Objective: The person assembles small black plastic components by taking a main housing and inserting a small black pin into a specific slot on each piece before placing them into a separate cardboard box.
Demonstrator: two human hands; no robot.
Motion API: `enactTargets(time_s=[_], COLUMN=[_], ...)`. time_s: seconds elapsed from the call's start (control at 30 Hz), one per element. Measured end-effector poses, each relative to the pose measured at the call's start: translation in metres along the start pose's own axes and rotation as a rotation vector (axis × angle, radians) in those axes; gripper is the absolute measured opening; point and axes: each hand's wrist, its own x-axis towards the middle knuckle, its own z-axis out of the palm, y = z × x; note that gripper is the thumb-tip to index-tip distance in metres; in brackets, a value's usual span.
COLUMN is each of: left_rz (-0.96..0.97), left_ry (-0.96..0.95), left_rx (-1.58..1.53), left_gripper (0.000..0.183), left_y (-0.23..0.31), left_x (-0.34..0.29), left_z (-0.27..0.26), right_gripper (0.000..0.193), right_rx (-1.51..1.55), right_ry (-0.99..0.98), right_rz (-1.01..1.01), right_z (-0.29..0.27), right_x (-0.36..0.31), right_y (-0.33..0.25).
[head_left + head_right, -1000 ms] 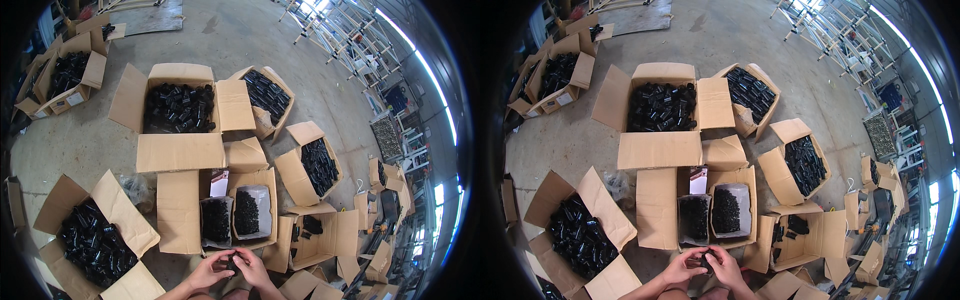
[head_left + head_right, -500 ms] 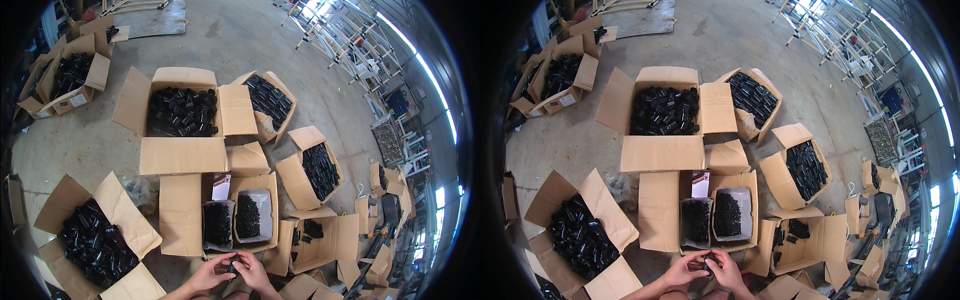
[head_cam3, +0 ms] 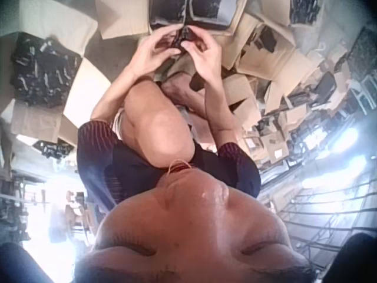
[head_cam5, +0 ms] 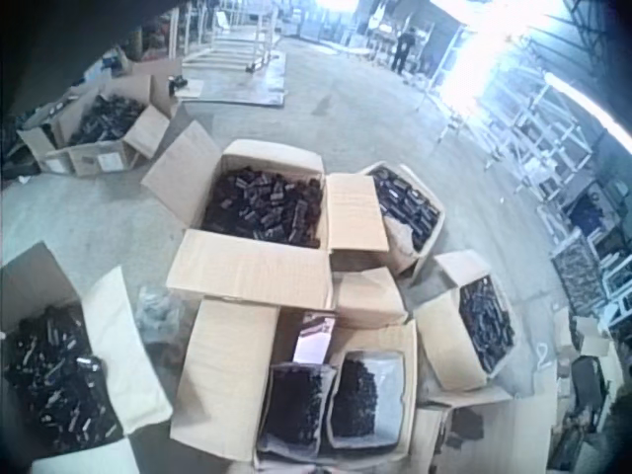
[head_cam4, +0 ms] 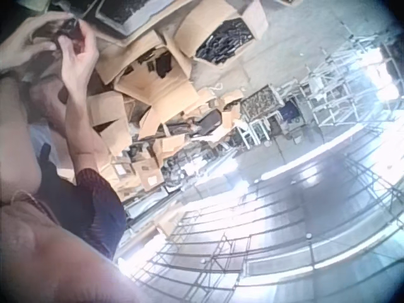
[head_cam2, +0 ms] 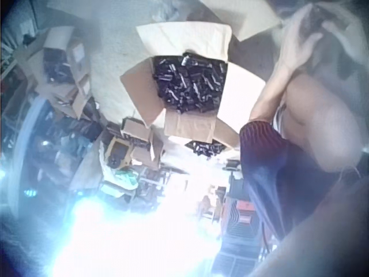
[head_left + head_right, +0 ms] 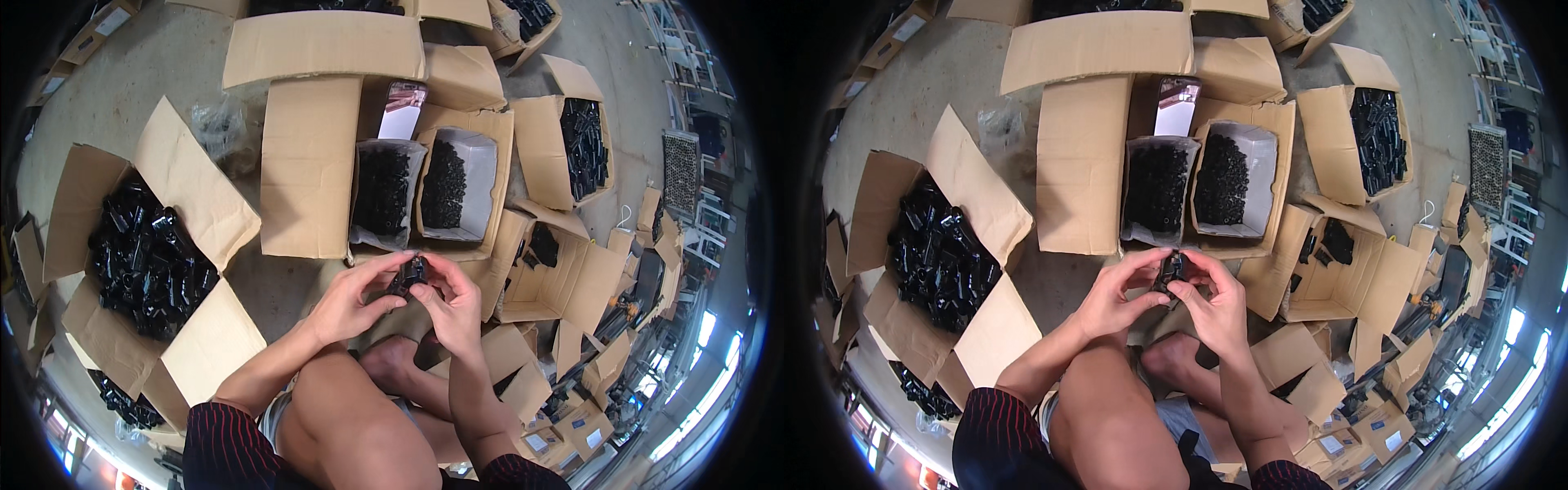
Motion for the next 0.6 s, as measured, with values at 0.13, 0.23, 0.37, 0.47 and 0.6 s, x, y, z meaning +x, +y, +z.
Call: enactTargets(time_s=[0.13, 0.23, 0.37, 0.47, 0.6], left_rz=[0.032, 0.0, 0.02, 0.037, 0.018], left_ry=[0.031, -0.003, -0.025, -0.026, -0.029], left_rx=[-0.081, 0.011, 0.101, 0.081, 0.007], left_gripper=[0.07, 0.072, 0.067, 0.065, 0.065], left_y=[-0.004, -0.007, 0.004, 0.0, -0.005], left_x=[0.0, -0.001, -0.001, -0.003, -0.004], left_z=[0.003, 0.002, 0.003, 0.004, 0.004], right_gripper=[0.044, 0.044, 0.044, 0.044, 0.044], right_rx=[-0.024, -0.003, -0.005, -0.005, 0.029], right_ry=[0.011, -0.002, -0.021, -0.027, -0.042], right_rz=[-0.012, -0.012, 0.007, 0.021, 0.045], right_z=[0.003, 0.0, -0.002, -0.004, -0.005], right_x=[0.0, 0.0, -0.002, -0.003, -0.003], right_y=[-0.002, -0.001, -0.001, -0.001, 0.002])
